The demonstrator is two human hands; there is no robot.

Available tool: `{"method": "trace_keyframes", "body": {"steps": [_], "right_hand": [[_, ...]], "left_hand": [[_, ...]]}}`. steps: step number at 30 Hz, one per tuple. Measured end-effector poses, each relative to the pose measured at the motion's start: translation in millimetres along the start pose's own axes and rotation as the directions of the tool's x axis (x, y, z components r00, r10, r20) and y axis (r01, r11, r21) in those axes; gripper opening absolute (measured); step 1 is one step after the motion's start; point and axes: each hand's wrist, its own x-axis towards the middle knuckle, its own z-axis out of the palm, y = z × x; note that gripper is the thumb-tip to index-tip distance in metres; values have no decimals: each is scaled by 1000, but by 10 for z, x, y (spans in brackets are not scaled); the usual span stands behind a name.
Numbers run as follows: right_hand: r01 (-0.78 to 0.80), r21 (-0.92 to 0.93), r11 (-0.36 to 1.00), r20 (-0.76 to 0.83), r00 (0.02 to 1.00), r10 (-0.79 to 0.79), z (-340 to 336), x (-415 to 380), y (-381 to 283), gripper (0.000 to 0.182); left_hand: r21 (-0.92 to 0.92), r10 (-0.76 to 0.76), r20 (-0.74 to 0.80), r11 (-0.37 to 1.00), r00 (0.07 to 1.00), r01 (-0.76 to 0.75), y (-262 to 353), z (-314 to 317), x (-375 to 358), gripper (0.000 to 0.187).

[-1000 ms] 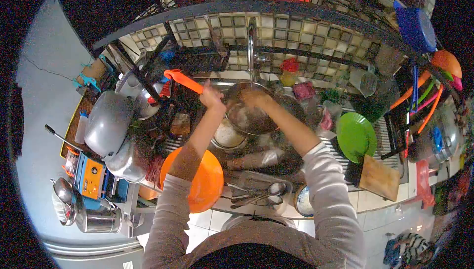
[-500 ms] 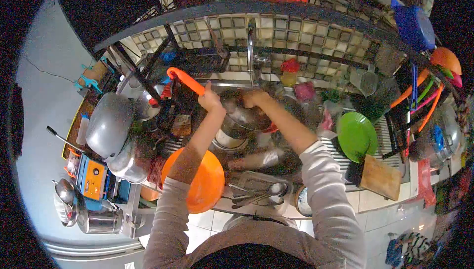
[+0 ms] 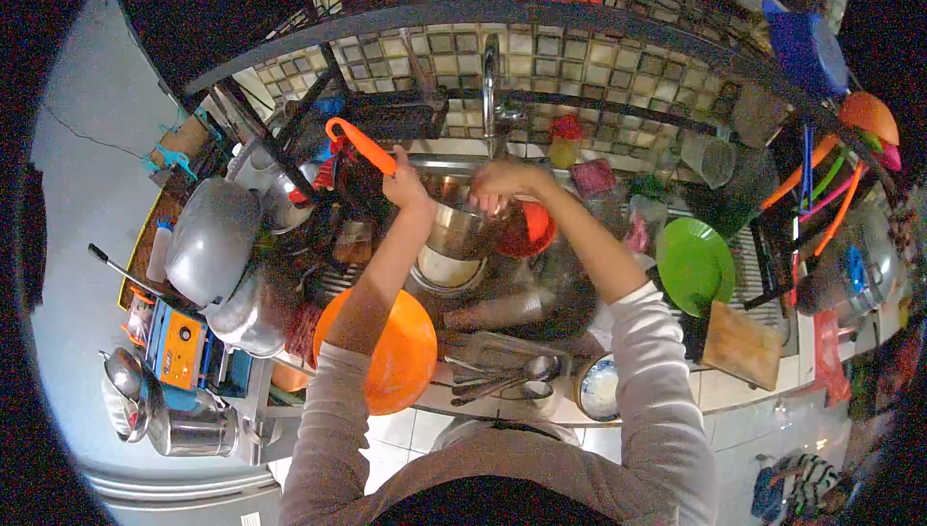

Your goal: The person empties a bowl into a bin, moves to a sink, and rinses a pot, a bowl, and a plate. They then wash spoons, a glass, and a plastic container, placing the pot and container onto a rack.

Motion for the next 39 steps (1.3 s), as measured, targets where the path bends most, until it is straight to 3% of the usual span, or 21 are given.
{"method": "trace_keyframes", "body": {"steps": [2,5,7,10,12,13,15,16,17,18,22,24,25,27,29,31,33,34,36,37,39], "right_hand": [[89,-26,996,-227,970,-92,-73,-27,45,20],[34,17,999,-257,966,-28,-139,-88,-11,19],[36,63,997,-220,975,-21,-148,-131,-67,18],[178,82,981,-352,926,-138,-157,-140,-113,18],[206,91,974,-414,898,-151,-196,-147,-168,19],[207,90,974,-414,898,-153,-179,-178,-232,19],[92,130,987,-93,992,-80,-121,-237,-346,17],[92,131,987,-96,992,-80,-129,-216,-320,17],[141,-324,936,-255,939,-230,-141,-176,-272,18],[78,-712,698,-321,848,-422,-150,-143,-235,18],[78,-634,769,-148,964,-220,-171,7,-183,19],[119,-783,610,-353,722,-594,-122,21,-117,20],[122,-783,610,-351,723,-595,-137,18,-112,20],[80,-430,899,-170,971,-168,-174,28,-117,18],[77,-488,869,-247,943,-222,-128,5,-126,17],[64,-545,836,-315,909,-275,-103,-19,-128,17],[72,-175,982,-209,972,-109,-79,-28,-115,17],[73,-176,982,-209,972,-110,-87,-22,-122,17],[24,-709,705,-325,876,-357,-114,-12,-137,18],[24,-708,706,-326,875,-358,-104,-30,-158,18],[104,-314,944,-237,954,-184,-85,-71,-197,17]], "left_hand": [[-112,32,46,993,998,-27,42,41,-38,23],[-138,-58,15,989,998,59,199,82,-107,24],[-137,-20,22,990,1000,23,129,69,-7,23],[-1,20,-103,1000,995,-20,266,88,-115,22],[-163,26,-162,985,987,-53,255,126,-100,21],[-163,28,-162,985,986,-55,206,121,-55,21],[-136,86,-144,985,986,-105,104,89,30,20],[-136,86,-141,985,986,-105,82,77,50,20],[-141,59,-154,987,986,-81,55,56,66,20],[-145,31,-167,988,986,-56,27,34,79,20],[-111,-48,-201,994,978,26,-40,-51,186,22],[-162,-76,-169,986,983,48,-31,-75,233,23],[-161,-75,-172,986,982,47,-33,-81,264,23],[-151,-68,-190,988,979,39,-30,-90,333,23],[-145,-96,-163,987,982,72,111,-72,305,26],[-202,-18,-148,979,989,-12,191,-41,322,30],[-193,-18,-145,981,989,-10,372,-31,171,32],[-189,-17,-138,982,990,-9,423,-19,132,34],[-191,22,-172,980,985,-55,395,-12,153,34],[-187,61,-205,977,977,-100,385,-14,158,34],[-177,17,-167,983,986,-47,371,-49,170,35]]}}
